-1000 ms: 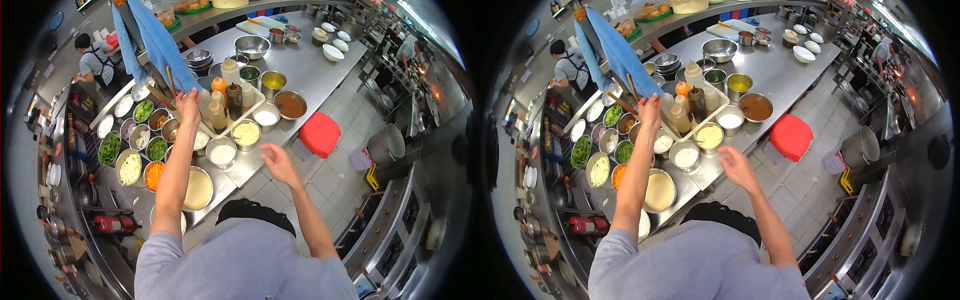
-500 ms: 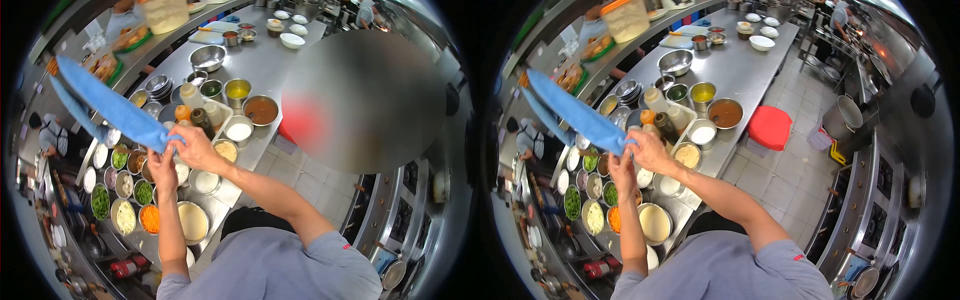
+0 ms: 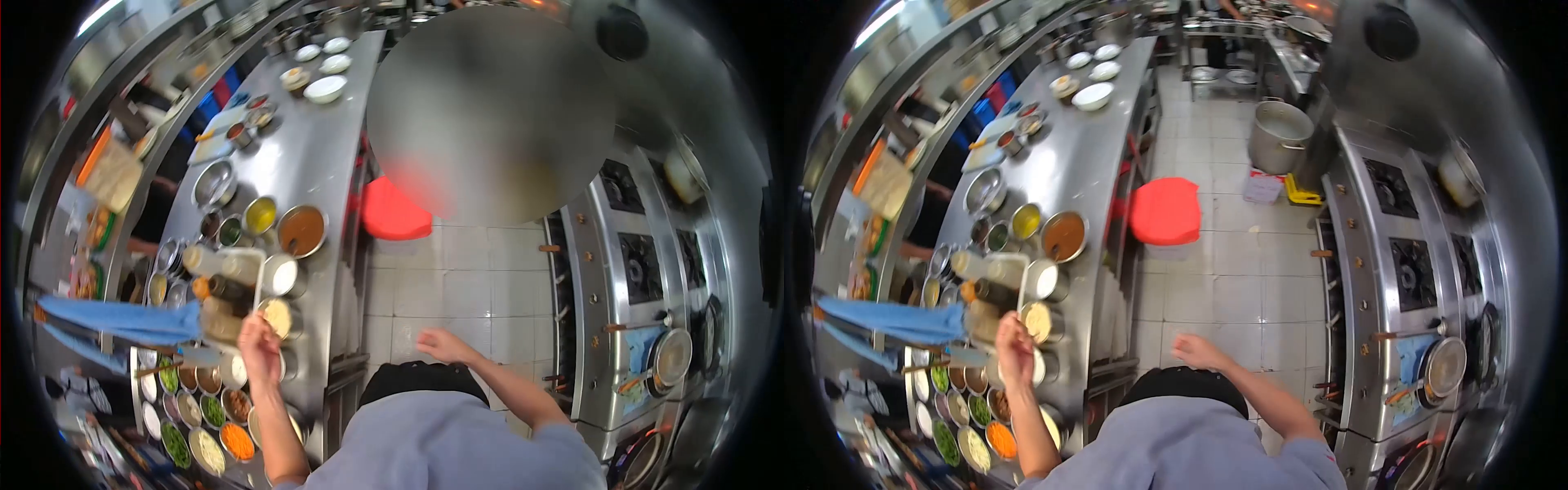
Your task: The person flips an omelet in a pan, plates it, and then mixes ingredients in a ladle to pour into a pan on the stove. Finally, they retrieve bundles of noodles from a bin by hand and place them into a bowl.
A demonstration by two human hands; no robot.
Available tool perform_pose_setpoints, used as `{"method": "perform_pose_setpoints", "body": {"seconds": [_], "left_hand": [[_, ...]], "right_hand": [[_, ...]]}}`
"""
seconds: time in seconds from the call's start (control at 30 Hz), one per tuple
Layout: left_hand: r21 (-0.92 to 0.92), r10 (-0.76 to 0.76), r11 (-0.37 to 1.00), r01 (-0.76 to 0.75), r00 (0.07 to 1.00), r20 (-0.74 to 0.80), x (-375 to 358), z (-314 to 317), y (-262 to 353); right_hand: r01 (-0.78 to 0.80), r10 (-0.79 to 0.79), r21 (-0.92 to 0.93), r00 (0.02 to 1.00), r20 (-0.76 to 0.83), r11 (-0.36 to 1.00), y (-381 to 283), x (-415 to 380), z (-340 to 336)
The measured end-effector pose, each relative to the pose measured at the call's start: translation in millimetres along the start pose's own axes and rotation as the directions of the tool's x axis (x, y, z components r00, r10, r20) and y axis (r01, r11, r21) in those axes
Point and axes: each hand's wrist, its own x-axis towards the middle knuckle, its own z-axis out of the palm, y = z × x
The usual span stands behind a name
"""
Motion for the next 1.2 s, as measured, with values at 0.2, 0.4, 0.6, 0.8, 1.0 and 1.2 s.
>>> {"method": "perform_pose_setpoints", "body": {"seconds": [0.2, 0.4, 0.6, 0.8, 1.0, 1.2], "left_hand": [[0.285, -0.32, 0.928, 0.239, 0.904, 0.284, -25, 144, -121], [0.619, -0.477, 0.781, -0.081, 0.561, 0.676, -84, 277, -226], [0.531, -0.642, 0.632, -0.565, 0.002, 0.766, -143, 341, -270], [0.318, -0.696, 0.611, -0.725, -0.3, 0.653, -150, 353, -308], [0.206, -0.762, 0.595, -0.777, -0.463, 0.453, -131, 356, -334], [-0.075, -0.641, 0.709, -0.701, -0.685, 0.347, -120, 371, -355]], "right_hand": [[-0.701, 0.634, -0.08, 0.683, -0.364, 0.709, 169, -247, -26], [-0.944, 0.875, 0.164, 0.187, -0.447, 0.285, 240, -399, 57], [-0.949, 0.959, 0.151, 0.264, -0.108, 0.278, 220, -406, 177], [-0.73, 0.923, 0.572, 0.229, -0.31, 0.374, 176, -370, 250], [-0.689, 0.901, 0.62, 0.116, -0.417, 0.376, 178, -319, 274], [-0.597, 0.986, 0.799, -0.161, -0.04, -0.065, 168, -276, 213]]}}
